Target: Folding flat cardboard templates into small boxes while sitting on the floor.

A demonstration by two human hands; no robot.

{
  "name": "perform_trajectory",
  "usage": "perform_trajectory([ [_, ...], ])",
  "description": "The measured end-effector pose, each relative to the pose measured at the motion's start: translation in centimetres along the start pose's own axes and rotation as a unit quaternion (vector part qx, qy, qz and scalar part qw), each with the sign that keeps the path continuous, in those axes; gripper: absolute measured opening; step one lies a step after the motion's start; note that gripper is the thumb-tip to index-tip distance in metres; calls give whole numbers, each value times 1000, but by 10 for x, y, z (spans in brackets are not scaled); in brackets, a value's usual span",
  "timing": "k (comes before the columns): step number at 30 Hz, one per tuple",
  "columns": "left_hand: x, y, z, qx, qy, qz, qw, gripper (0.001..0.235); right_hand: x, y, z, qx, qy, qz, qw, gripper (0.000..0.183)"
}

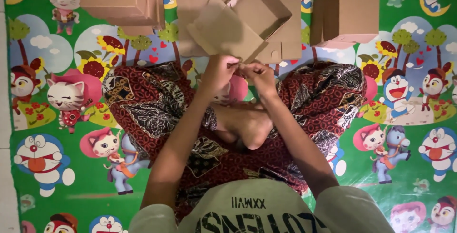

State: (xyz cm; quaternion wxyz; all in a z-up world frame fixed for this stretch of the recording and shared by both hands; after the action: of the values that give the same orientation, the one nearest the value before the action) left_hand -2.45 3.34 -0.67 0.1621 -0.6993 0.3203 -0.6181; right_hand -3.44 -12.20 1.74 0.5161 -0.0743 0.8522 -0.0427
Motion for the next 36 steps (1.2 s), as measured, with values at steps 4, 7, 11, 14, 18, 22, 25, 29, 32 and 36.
perform_trajectory([
  [4,-8,-3,0,30,16,-99,995,20,14,-2,11,-16,-14,1,1000,9],
  [7,-5,-12,0,27,15,-138,990,23,11,-5,11,-31,-10,-7,999,9],
  [11,7,-28,1,4,5,-187,982,24,3,-10,11,-49,7,-23,999,13],
  [14,7,-14,10,-6,43,-103,994,17,0,-13,11,-60,30,-41,997,16],
  [18,9,4,8,-24,66,-51,996,12,-5,-14,8,-80,68,12,994,22],
  [22,6,23,4,-23,-22,-8,999,27,20,-18,24,-69,101,64,990,28],
  [25,-9,63,13,17,-20,76,997,41,39,-20,35,-49,122,112,985,34],
  [29,1,74,4,116,68,215,967,65,49,-23,40,-24,110,110,987,30],
  [32,6,73,2,193,71,282,937,51,34,-19,31,-16,113,93,989,28],
  [36,19,55,-4,220,64,342,911,33,8,-14,19,-61,145,120,980,45],
])
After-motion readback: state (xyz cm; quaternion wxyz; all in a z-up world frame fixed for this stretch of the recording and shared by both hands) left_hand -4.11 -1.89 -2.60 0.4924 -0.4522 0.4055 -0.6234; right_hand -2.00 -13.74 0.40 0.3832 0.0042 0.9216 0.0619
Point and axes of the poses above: each hand's wrist, its own z-axis towards the middle knuckle, its own y-axis out of the palm, x = y × z, the point moved 2 cm from there along z, towards the middle knuckle, and after that the axes turned 3 degrees about -x, right-handed, at the moved point
